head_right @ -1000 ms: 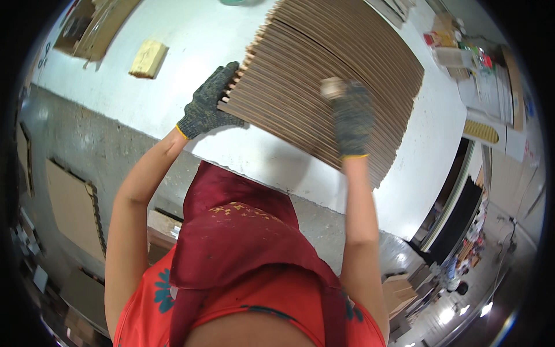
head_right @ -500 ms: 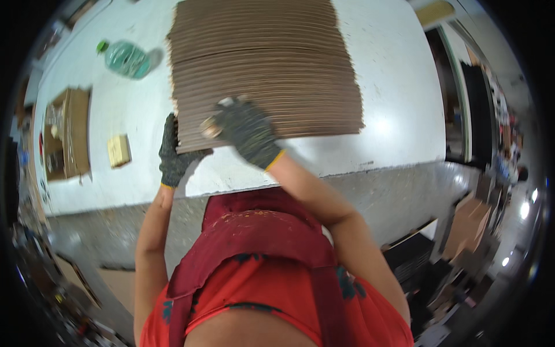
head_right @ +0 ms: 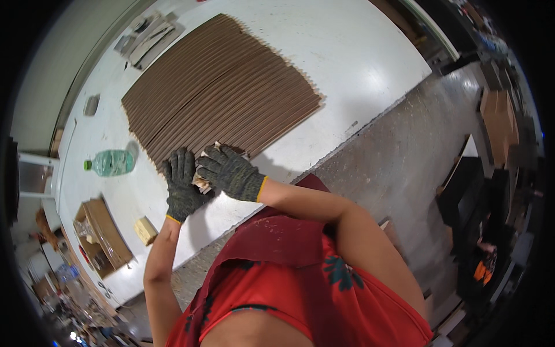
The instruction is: The person wipes a connected panel of wooden slats with a cloth and applies stain to individual wooden beams using a sponge.
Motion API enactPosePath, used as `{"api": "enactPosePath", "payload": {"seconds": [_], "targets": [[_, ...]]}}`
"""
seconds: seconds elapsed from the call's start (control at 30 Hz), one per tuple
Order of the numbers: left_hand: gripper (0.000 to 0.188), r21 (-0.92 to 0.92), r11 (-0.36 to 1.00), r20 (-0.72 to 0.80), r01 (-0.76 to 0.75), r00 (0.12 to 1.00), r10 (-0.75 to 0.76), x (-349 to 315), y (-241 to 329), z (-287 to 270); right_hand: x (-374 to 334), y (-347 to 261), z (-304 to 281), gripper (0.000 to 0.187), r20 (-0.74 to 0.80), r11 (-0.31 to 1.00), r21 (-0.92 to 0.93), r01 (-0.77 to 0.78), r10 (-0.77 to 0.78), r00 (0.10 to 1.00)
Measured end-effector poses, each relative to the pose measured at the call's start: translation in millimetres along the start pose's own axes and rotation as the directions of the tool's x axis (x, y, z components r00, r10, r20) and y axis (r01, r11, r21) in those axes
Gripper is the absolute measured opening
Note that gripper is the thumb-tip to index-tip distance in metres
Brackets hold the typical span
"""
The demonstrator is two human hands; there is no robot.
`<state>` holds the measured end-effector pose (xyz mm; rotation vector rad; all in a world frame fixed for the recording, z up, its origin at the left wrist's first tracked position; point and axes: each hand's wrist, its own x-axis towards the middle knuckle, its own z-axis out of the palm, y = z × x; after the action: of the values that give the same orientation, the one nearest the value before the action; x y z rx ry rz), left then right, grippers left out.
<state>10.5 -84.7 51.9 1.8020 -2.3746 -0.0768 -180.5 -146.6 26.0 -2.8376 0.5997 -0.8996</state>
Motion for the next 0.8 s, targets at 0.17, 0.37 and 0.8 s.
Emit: {"api": "enactPosePath", "payload": {"seconds": [0.17,0.37,0.8], "targets": [[0.115,-0.046,0.999,-0.012,0.013,1.0,-0.014,1.2,3.9,-0.5,-40.6,124.4,-89.9,0.018,0.048,0.755,-0.108,-0.646,0.653,0.756],[0.114,-0.009,1.0,-0.059,-0.022,0.998,0.022,7.0,11.0,-2.7,-67.8,157.8,-84.9,0.024,-0.193,0.607,-0.346,-0.716,0.7,0.687],[0.114,-0.082,0.997,-0.038,-0.006,0.999,0.003,8.3,4.8,-1.4,-70.5,173.0,-139.5,0.017,-0.16,0.632,0.325,-0.703,0.77,0.618]]}}
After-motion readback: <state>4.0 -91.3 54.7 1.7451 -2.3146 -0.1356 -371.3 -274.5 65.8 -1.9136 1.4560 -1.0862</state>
